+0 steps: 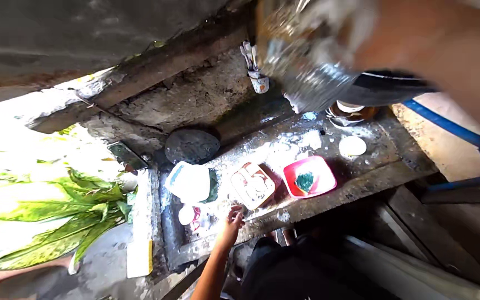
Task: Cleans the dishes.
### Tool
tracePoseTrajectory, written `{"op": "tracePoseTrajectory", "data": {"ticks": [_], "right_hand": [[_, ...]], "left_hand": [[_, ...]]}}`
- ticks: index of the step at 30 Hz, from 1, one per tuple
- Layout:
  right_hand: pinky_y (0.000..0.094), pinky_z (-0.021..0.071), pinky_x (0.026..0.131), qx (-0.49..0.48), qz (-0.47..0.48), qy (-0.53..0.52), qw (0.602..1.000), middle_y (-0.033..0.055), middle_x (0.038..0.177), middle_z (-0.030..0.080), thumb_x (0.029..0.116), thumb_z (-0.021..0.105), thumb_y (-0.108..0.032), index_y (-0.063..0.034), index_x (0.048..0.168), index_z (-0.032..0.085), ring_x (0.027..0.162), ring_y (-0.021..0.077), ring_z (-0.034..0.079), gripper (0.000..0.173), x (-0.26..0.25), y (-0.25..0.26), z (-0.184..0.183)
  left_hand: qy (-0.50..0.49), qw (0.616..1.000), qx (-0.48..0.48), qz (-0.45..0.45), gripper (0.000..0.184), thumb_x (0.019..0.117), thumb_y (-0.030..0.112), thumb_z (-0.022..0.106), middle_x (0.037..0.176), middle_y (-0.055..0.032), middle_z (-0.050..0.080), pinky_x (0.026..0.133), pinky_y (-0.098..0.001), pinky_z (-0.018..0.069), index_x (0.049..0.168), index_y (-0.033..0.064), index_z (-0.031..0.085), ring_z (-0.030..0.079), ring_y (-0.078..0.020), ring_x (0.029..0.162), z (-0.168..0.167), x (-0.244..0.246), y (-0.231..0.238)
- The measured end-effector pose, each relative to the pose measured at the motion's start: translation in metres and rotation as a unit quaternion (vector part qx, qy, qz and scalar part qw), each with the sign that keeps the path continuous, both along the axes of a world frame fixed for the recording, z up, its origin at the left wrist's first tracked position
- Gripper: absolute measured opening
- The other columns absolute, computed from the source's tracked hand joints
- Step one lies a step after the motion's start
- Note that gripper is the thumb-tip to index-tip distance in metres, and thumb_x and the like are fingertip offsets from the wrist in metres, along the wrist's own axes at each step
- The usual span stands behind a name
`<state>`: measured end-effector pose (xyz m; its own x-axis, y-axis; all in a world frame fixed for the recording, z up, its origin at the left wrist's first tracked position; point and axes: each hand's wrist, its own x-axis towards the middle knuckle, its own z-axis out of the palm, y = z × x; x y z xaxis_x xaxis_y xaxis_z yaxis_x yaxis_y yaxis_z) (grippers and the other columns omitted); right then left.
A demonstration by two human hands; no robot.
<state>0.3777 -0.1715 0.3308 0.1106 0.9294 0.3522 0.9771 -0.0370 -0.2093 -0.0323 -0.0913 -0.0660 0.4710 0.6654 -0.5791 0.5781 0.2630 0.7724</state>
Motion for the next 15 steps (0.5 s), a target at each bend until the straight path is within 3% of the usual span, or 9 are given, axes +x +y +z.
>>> {"op": "tracePoseTrajectory", "data": {"ticks": [2,5,8,11,13,15], "right_hand": [[0.0592,0.0506,0.089,-0.043,0.039,0.022,0.998,0.0153,0.102,0.072,0.0895,0.074,-0.019,-0.0110,0.107,0.076,0.101,0.0361,0.067,0.020,-0.032,0.029,-0.040],[0.0546,0.0567,0.086,-0.132,0.039,0.123,0.983,0.0120,0.099,0.072,0.0862,0.077,-0.013,-0.0105,0.101,0.076,0.097,0.0313,0.069,0.015,-0.063,0.070,-0.146],[0.0584,0.0553,0.094,-0.210,-0.073,0.286,0.932,0.0220,0.112,0.070,0.0863,0.077,-0.012,-0.0026,0.109,0.073,0.107,0.0382,0.068,0.025,-0.071,0.092,-0.261],[0.0587,0.0479,0.106,-0.261,-0.235,0.388,0.852,0.0234,0.130,0.065,0.0978,0.068,-0.032,-0.0042,0.126,0.069,0.124,0.0393,0.062,0.040,-0.054,0.096,-0.342],[0.0563,0.0491,0.106,-0.234,-0.332,0.404,0.820,0.0208,0.129,0.067,0.0950,0.068,-0.039,-0.0053,0.125,0.070,0.125,0.0366,0.062,0.045,-0.046,0.095,-0.386],[0.0561,0.0493,0.105,-0.224,-0.377,0.410,0.800,0.0226,0.130,0.066,0.0935,0.069,-0.034,-0.0016,0.126,0.068,0.125,0.0379,0.061,0.046,-0.045,0.091,-0.403]], "left_hand": [[-0.002,1.000,0.002,-0.006,0.033,0.1059,0.015,0.054,0.112,-0.0166,0.069,0.079,-0.0388,0.0619,0.135,-0.0002,0.057,0.072,-0.0219,0.086,0.001,0.002,-0.002],[-0.008,1.000,0.005,-0.012,0.032,0.1055,0.015,0.054,0.109,-0.0157,0.070,0.079,-0.0391,0.0625,0.132,-0.0009,0.059,0.073,-0.0222,0.085,0.003,-0.001,-0.009],[-0.011,1.000,0.012,-0.013,0.031,0.1056,0.015,0.052,0.109,-0.0163,0.070,0.079,-0.0398,0.0625,0.130,-0.0021,0.060,0.072,-0.0226,0.086,0.014,-0.009,-0.015],[-0.002,1.000,0.004,-0.004,0.031,0.1064,0.012,0.050,0.110,-0.0188,0.069,0.081,-0.0405,0.0614,0.131,-0.0047,0.059,0.072,-0.0232,0.087,0.027,-0.017,-0.023],[0.006,1.000,0.002,0.006,0.031,0.1066,0.012,0.050,0.106,-0.0195,0.069,0.080,-0.0401,0.0612,0.130,-0.0071,0.059,0.072,-0.0226,0.085,0.030,-0.023,-0.028],[0.019,1.000,-0.009,0.006,0.032,0.1069,0.013,0.050,0.105,-0.0188,0.070,0.081,-0.0398,0.0610,0.130,-0.0072,0.059,0.072,-0.0213,0.084,0.022,-0.031,-0.031]]}}
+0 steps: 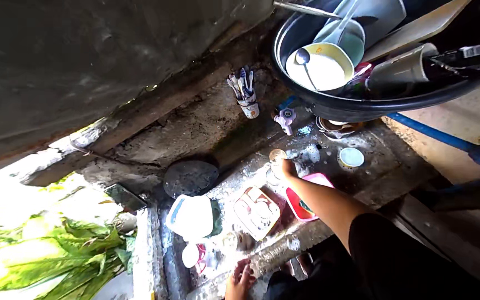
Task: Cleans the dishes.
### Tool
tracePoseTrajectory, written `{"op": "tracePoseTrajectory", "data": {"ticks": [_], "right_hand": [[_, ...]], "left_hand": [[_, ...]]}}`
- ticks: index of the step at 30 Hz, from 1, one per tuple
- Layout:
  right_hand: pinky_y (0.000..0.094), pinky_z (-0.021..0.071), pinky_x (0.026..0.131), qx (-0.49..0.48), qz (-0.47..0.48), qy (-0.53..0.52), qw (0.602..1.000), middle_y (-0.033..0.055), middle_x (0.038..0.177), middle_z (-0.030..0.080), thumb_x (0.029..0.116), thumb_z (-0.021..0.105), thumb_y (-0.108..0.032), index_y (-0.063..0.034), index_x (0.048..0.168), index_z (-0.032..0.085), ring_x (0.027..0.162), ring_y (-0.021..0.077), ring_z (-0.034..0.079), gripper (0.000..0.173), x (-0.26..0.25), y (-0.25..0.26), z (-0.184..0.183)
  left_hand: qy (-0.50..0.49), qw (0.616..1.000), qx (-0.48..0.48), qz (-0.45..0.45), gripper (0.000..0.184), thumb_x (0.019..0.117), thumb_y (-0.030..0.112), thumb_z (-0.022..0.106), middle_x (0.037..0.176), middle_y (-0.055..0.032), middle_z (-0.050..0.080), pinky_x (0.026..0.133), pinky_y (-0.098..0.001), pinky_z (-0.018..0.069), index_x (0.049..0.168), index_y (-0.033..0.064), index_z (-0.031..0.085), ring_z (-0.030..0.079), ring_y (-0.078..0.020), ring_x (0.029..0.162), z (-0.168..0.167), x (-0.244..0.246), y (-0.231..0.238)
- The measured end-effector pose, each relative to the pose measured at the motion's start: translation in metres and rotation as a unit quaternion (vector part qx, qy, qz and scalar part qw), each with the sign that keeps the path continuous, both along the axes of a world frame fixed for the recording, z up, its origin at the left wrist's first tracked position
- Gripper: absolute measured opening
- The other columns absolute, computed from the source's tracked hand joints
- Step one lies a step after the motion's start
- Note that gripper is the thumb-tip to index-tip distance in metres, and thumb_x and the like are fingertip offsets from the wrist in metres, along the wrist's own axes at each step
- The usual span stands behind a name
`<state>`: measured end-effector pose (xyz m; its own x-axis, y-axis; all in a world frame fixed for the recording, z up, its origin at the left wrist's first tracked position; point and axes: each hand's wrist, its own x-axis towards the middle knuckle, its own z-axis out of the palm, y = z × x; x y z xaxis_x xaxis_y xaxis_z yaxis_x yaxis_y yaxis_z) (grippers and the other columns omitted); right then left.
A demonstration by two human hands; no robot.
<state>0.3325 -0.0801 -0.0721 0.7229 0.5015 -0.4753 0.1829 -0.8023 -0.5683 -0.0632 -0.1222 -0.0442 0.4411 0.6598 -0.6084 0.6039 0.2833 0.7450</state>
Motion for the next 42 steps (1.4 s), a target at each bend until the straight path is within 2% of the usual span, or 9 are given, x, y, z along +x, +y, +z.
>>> {"op": "tracePoseTrajectory", "data": {"ticks": [6,9,14,19,25,31,37,39,42], "right_hand": [[0.0577,0.0520,0.100,-0.052,0.005,0.019,0.998,0.0226,0.128,0.066,0.0900,0.070,-0.033,0.0009,0.120,0.069,0.122,0.0378,0.063,0.046,-0.007,-0.002,-0.022],[0.0590,0.0522,0.099,-0.066,0.027,0.038,0.997,0.0235,0.129,0.066,0.0887,0.073,-0.036,0.0020,0.122,0.067,0.122,0.0397,0.063,0.050,-0.014,-0.008,-0.026],[0.0604,0.0488,0.104,-0.072,0.032,0.068,0.995,0.0271,0.133,0.063,0.0979,0.061,-0.017,0.0058,0.128,0.064,0.126,0.0423,0.061,0.038,-0.022,-0.017,-0.024],[0.0635,0.0481,0.103,-0.086,0.089,0.060,0.990,0.0271,0.135,0.062,0.0969,0.060,-0.013,0.0049,0.129,0.064,0.127,0.0440,0.060,0.037,-0.021,-0.030,-0.021],[0.0616,0.0426,0.111,0.003,0.122,0.001,0.992,0.0261,0.139,0.059,0.0934,0.067,-0.023,0.0009,0.136,0.061,0.134,0.0419,0.054,0.049,-0.025,-0.072,-0.015],[0.0459,0.0474,0.110,0.141,0.100,-0.013,0.985,0.0132,0.123,0.071,0.1036,0.049,-0.027,-0.0100,0.125,0.072,0.122,0.0267,0.064,0.036,-0.060,-0.144,-0.003],[0.0406,0.0547,0.101,0.252,0.034,-0.037,0.966,0.0134,0.109,0.075,0.0990,0.057,-0.018,-0.0059,0.112,0.077,0.107,0.0235,0.071,0.027,-0.087,-0.209,0.007],[0.0378,0.0567,0.098,0.281,0.038,-0.062,0.957,0.0113,0.107,0.076,0.0979,0.057,-0.016,-0.0067,0.110,0.077,0.103,0.0203,0.072,0.025,-0.081,-0.226,0.008],[0.0335,0.0584,0.094,0.303,0.004,-0.079,0.950,0.0109,0.107,0.075,0.0974,0.057,-0.014,-0.0056,0.109,0.077,0.100,0.0172,0.072,0.024,-0.062,-0.254,0.029]], "left_hand": [[0.018,0.999,-0.004,-0.031,0.033,0.1075,0.017,0.049,0.107,-0.0170,0.068,0.081,-0.0388,0.0603,0.130,-0.0055,0.058,0.071,-0.0197,0.086,-0.001,0.010,0.001],[0.016,0.993,0.054,-0.101,0.034,0.1064,0.017,0.050,0.107,-0.0183,0.070,0.085,-0.0421,0.0590,0.129,-0.0055,0.060,0.071,-0.0226,0.089,0.016,0.034,0.008],[-0.004,0.947,0.177,-0.267,0.029,0.1031,0.017,0.055,0.111,-0.0127,0.071,0.091,-0.0412,0.0589,0.126,0.0027,0.066,0.071,-0.0202,0.097,0.056,0.102,0.023],[-0.072,0.880,0.297,-0.364,0.028,0.1034,0.022,0.055,0.112,-0.0081,0.071,0.090,-0.0346,0.0588,0.122,0.0073,0.070,0.070,-0.0147,0.098,0.121,0.190,0.030],[-0.088,0.787,0.414,-0.448,0.034,0.1065,0.028,0.048,0.115,-0.0121,0.071,0.093,-0.0417,0.0563,0.123,0.0078,0.070,0.069,-0.0217,0.104,0.228,0.301,0.014],[-0.175,0.741,0.507,-0.405,0.031,0.1064,0.027,0.051,0.109,-0.0115,0.070,0.094,-0.0469,0.0544,0.117,0.0061,0.071,0.067,-0.0244,0.105,0.292,0.418,-0.026],[-0.068,0.766,0.453,-0.452,0.046,0.1023,0.035,0.056,0.139,-0.0209,0.056,0.095,-0.0572,0.0527,0.137,0.0057,0.059,0.062,-0.0353,0.120,0.315,0.533,-0.056],[-0.026,0.782,0.382,-0.492,0.041,0.1023,0.027,0.053,0.130,-0.0242,0.061,0.091,-0.0602,0.0520,0.135,0.0021,0.058,0.064,-0.0377,0.115,0.315,0.549,-0.060],[-0.019,0.834,0.310,-0.456,0.040,0.1019,0.013,0.048,0.124,-0.0198,0.063,0.072,-0.0448,0.0611,0.141,0.0081,0.053,0.071,-0.0268,0.093,0.318,0.554,-0.052]]}}
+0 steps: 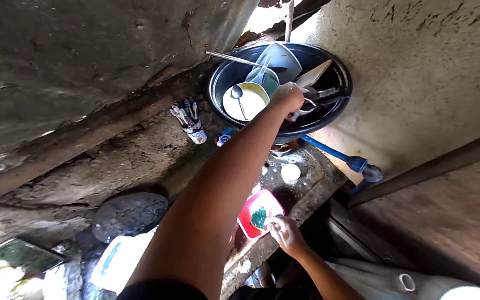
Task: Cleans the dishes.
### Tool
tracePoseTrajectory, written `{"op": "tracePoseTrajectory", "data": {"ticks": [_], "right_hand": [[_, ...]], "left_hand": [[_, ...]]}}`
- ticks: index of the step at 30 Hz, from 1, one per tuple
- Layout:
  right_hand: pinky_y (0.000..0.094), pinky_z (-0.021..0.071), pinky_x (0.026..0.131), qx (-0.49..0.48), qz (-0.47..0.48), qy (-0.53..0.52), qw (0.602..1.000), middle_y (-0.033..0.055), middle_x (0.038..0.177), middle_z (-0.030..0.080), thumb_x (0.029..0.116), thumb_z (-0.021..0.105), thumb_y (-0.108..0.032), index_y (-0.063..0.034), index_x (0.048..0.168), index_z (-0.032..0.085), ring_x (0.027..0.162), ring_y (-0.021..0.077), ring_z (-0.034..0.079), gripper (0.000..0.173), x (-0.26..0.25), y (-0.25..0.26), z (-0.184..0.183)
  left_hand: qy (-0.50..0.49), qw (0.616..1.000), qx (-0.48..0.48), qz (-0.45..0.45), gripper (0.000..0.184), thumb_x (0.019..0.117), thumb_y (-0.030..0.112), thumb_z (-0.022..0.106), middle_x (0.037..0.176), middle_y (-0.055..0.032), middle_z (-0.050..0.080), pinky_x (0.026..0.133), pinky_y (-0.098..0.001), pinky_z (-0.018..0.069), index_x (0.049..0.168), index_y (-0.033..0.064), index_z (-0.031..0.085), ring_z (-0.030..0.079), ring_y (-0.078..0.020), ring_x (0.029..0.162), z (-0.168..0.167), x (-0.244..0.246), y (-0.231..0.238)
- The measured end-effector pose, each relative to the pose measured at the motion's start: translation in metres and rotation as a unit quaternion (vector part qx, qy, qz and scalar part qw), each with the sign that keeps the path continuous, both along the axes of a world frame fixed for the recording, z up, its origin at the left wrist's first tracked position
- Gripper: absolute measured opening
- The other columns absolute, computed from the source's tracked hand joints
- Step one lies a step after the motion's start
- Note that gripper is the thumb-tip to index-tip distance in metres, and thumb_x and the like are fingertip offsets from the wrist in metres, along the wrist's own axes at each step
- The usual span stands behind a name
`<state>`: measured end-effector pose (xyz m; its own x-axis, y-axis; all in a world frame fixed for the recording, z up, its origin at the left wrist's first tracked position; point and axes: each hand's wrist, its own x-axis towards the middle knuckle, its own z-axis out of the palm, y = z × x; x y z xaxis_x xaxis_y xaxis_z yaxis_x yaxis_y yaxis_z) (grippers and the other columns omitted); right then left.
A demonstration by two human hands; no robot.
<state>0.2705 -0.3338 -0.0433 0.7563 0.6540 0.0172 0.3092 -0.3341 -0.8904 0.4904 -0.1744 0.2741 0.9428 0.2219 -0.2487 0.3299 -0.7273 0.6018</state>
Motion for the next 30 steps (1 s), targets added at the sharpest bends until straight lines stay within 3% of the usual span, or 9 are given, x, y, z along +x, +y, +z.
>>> {"op": "tracePoseTrajectory", "data": {"ticks": [4,9,12,15,18,21,24,27,30], "right_hand": [[0.0329,0.0632,0.082,0.066,-0.058,-0.022,0.996,0.0079,0.104,0.075,0.0967,0.054,-0.015,-0.0035,0.110,0.075,0.089,0.0142,0.073,0.027,0.032,-0.028,0.042],[0.0348,0.0622,0.080,0.160,-0.061,-0.126,0.977,0.0080,0.102,0.073,0.0987,0.057,-0.017,0.0006,0.114,0.072,0.087,0.0141,0.071,0.028,0.092,-0.044,0.162],[0.0359,0.0614,0.085,0.137,-0.043,-0.282,0.948,0.0100,0.108,0.073,0.1006,0.055,-0.020,-0.0011,0.117,0.072,0.094,0.0139,0.071,0.030,0.132,-0.037,0.243],[0.0487,0.0572,0.094,0.009,-0.006,-0.379,0.925,0.0194,0.115,0.071,0.1031,0.051,-0.021,-0.0020,0.121,0.071,0.103,0.0289,0.071,0.033,0.181,0.003,0.299],[0.0715,0.0463,0.095,-0.211,0.055,-0.365,0.905,0.0290,0.115,0.068,0.1036,0.055,-0.023,0.0002,0.117,0.069,0.112,0.0486,0.065,0.031,0.233,0.059,0.313],[0.0750,0.0468,0.082,-0.400,0.099,-0.329,0.850,0.0299,0.098,0.067,0.0999,0.065,-0.033,0.0017,0.095,0.069,0.102,0.0518,0.064,0.035,0.270,0.101,0.293],[0.0715,0.0478,0.072,-0.430,0.126,-0.329,0.831,0.0281,0.083,0.065,0.0971,0.067,-0.020,0.0017,0.078,0.065,0.087,0.0496,0.065,0.029,0.285,0.118,0.265],[0.0690,0.0468,0.076,-0.407,0.127,-0.330,0.842,0.0296,0.088,0.065,0.1007,0.059,-0.008,0.0071,0.088,0.066,0.092,0.0498,0.064,0.021,0.264,0.117,0.272],[0.0597,0.0466,0.072,-0.366,0.113,-0.311,0.870,0.0247,0.084,0.063,0.1022,0.057,-0.005,0.0076,0.090,0.065,0.085,0.0416,0.064,0.019,0.250,0.106,0.282]], "left_hand": [[-0.083,0.969,-0.216,0.086,0.048,0.1021,0.007,0.046,0.120,-0.0175,0.064,0.061,-0.0354,0.0597,0.150,0.0161,0.047,0.068,-0.0214,0.074,0.004,-0.011,0.042],[-0.182,0.944,-0.252,0.115,0.048,0.1048,0.010,0.049,0.105,-0.0086,0.067,0.058,-0.0289,0.0555,0.150,0.0220,0.045,0.065,-0.0145,0.071,0.051,-0.102,0.097],[-0.226,0.932,-0.261,0.111,0.021,0.1052,0.011,0.051,0.085,0.0007,0.070,0.045,-0.0181,0.0508,0.124,0.0148,0.059,0.062,-0.0048,0.057,0.048,-0.176,0.138],[-0.215,0.944,-0.206,0.145,0.009,0.1025,0.010,0.056,0.079,0.0039,0.068,0.044,-0.0168,0.0485,0.105,0.0140,0.063,0.058,-0.0027,0.053,0.016,-0.232,0.190],[-0.173,0.946,-0.151,0.229,0.014,0.1015,0.010,0.059,0.087,0.0078,0.066,0.057,-0.0175,0.0534,0.114,0.0143,0.062,0.060,0.0007,0.064,-0.045,-0.272,0.228],[-0.179,0.920,-0.212,0.276,0.025,0.1044,0.017,0.056,0.095,-0.0030,0.067,0.059,-0.0287,0.0557,0.127,0.0089,0.060,0.063,-0.0095,0.070,-0.155,-0.278,0.266],[-0.139,0.888,-0.232,0.373,0.032,0.1067,0.017,0.049,0.113,-0.0150,0.069,0.066,-0.0507,0.0623,0.138,0.0136,0.055,0.071,-0.0289,0.083,-0.273,-0.275,0.275],[-0.101,0.865,-0.234,0.432,0.051,0.0970,0.000,0.055,0.126,-0.0198,0.065,0.077,-0.0577,0.0619,0.146,0.0147,0.051,0.071,-0.0347,0.099,-0.357,-0.271,0.260],[-0.054,0.841,-0.274,0.463,0.061,0.0938,-0.004,0.052,0.130,-0.0222,0.063,0.076,-0.0580,0.0617,0.150,0.0175,0.047,0.071,-0.0368,0.098,-0.404,-0.265,0.238]]}}
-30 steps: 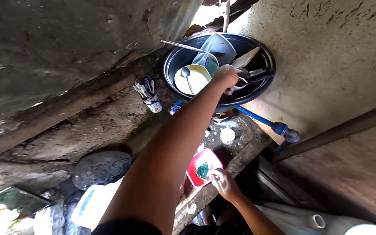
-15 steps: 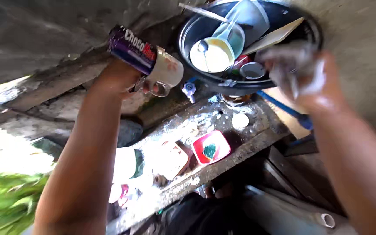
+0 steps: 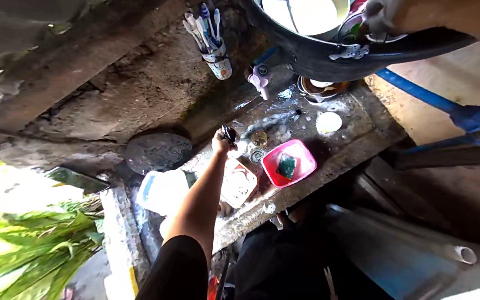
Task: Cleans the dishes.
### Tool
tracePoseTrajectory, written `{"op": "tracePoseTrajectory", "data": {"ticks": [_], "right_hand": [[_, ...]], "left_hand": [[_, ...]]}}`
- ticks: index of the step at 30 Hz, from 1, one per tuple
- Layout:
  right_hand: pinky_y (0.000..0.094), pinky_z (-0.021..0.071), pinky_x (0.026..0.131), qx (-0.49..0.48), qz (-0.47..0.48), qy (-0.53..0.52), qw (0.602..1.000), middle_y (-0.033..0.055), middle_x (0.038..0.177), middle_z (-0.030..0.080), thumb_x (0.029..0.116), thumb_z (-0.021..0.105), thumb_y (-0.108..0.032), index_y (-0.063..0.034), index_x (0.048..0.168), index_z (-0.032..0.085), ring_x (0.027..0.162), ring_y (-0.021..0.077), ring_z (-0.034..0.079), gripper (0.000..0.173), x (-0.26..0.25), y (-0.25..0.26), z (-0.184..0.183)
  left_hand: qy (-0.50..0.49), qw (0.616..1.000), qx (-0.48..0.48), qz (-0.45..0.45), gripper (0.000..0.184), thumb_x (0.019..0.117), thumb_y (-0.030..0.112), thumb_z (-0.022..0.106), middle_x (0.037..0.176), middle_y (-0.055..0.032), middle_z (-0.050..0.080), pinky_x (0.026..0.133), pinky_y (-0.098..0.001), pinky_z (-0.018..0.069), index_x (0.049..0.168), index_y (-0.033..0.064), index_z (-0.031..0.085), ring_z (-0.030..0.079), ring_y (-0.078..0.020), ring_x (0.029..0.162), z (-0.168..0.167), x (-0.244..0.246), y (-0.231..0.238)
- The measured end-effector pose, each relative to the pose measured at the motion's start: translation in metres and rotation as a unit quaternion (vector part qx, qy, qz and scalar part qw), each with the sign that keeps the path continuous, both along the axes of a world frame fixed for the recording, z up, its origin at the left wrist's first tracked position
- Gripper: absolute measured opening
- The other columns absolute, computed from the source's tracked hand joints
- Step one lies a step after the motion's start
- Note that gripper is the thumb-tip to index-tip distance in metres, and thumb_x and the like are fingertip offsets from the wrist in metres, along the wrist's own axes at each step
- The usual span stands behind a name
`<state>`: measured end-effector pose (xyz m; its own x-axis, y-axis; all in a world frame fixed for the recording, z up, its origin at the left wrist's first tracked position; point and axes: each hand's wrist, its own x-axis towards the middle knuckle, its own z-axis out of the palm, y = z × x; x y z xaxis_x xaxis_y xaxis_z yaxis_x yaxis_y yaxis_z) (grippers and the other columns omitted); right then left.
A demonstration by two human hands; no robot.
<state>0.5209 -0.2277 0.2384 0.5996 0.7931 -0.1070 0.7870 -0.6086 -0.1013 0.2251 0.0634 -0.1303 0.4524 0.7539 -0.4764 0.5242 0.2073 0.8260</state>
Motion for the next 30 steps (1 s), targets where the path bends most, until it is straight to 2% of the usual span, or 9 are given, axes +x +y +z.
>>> {"op": "tracePoseTrajectory", "data": {"ticks": [3,5,9,13,17,21,23,26,30], "right_hand": [[0.0581,0.0457,0.075,0.031,0.012,0.013,0.999,0.0261,0.087,0.063,0.1015,0.055,-0.002,0.0115,0.095,0.063,0.088,0.0412,0.063,0.017,-0.002,-0.009,0.015],[0.0603,0.0461,0.082,0.018,0.011,0.010,1.000,0.0304,0.095,0.063,0.1038,0.052,-0.001,0.0151,0.101,0.062,0.096,0.0455,0.063,0.019,-0.007,-0.009,0.026],[0.0694,0.0485,0.077,-0.039,-0.029,-0.068,0.996,0.0274,0.092,0.065,0.0991,0.064,-0.017,0.0042,0.091,0.066,0.095,0.0485,0.064,0.022,-0.009,0.002,0.033],[0.0710,0.0507,0.073,-0.081,-0.091,-0.071,0.990,0.0275,0.094,0.065,0.0921,0.068,-0.019,0.0001,0.081,0.066,0.097,0.0503,0.065,0.022,-0.017,0.018,0.030],[0.0676,0.0511,0.072,-0.090,-0.107,-0.032,0.990,0.0263,0.095,0.066,0.0933,0.065,-0.014,0.0015,0.083,0.065,0.097,0.0472,0.066,0.019,-0.021,0.028,0.030],[0.0663,0.0521,0.081,-0.087,-0.014,-0.012,0.996,0.0233,0.098,0.069,0.0955,0.066,-0.014,-0.0011,0.096,0.071,0.100,0.0446,0.067,0.014,-0.003,0.032,0.015],[0.0670,0.0519,0.084,-0.085,-0.018,0.011,0.996,0.0231,0.102,0.070,0.0961,0.064,-0.011,-0.0007,0.101,0.072,0.103,0.0436,0.067,0.014,-0.008,0.035,0.009],[0.0661,0.0528,0.079,-0.066,-0.064,0.028,0.995,0.0220,0.102,0.069,0.0954,0.061,-0.008,-0.0018,0.097,0.070,0.102,0.0426,0.068,0.011,-0.017,0.037,0.007],[0.0661,0.0506,0.085,-0.095,-0.012,0.006,0.995,0.0248,0.102,0.068,0.0967,0.065,-0.014,0.0024,0.097,0.070,0.103,0.0446,0.065,0.017,-0.005,0.038,0.024]], "left_hand": [[0.016,0.998,-0.067,0.002,0.055,0.0987,-0.004,0.050,0.122,-0.0253,0.064,0.070,-0.0506,0.0628,0.150,0.0148,0.045,0.072,-0.0350,0.087,-0.016,0.007,-0.020],[0.032,0.996,-0.080,-0.016,0.058,0.0983,-0.006,0.049,0.125,-0.0255,0.062,0.072,-0.0489,0.0633,0.153,0.0137,0.042,0.072,-0.0340,0.091,-0.026,0.006,-0.026],[0.056,0.994,-0.066,-0.061,0.063,0.0966,-0.004,0.051,0.130,-0.0232,0.062,0.075,-0.0510,0.0623,0.155,0.0153,0.039,0.070,-0.0338,0.099,-0.034,0.002,-0.023],[0.113,0.988,-0.027,-0.105,0.055,0.1021,0.008,0.052,0.124,-0.0246,0.065,0.072,-0.0487,0.0627,0.155,0.0123,0.036,0.073,-0.0330,0.088,-0.013,0.000,-0.023],[0.083,0.983,0.083,-0.142,0.057,0.1024,0.010,0.055,0.140,-0.0269,0.053,0.076,-0.0518,0.0637,0.154,0.0038,0.033,0.072,-0.0360,0.093,0.011,-0.035,-0.025],[0.002,0.986,0.099,-0.134,0.052,0.1058,0.013,0.054,0.122,-0.0223,0.065,0.069,-0.0435,0.0635,0.154,0.0031,0.035,0.073,-0.0269,0.078,0.058,-0.098,-0.058],[-0.029,0.991,0.077,-0.107,0.052,0.1045,0.010,0.055,0.114,-0.0190,0.068,0.065,-0.0403,0.0623,0.153,0.0041,0.037,0.071,-0.0238,0.072,0.075,-0.128,-0.073],[-0.050,0.995,0.060,-0.067,0.050,0.1032,0.006,0.053,0.108,-0.0169,0.068,0.063,-0.0376,0.0624,0.151,0.0035,0.038,0.071,-0.0216,0.070,0.091,-0.166,-0.090],[-0.067,0.997,0.043,-0.023,0.048,0.1028,0.004,0.050,0.106,-0.0165,0.067,0.061,-0.0363,0.0621,0.150,0.0036,0.038,0.071,-0.0210,0.069,0.100,-0.194,-0.099]]}}
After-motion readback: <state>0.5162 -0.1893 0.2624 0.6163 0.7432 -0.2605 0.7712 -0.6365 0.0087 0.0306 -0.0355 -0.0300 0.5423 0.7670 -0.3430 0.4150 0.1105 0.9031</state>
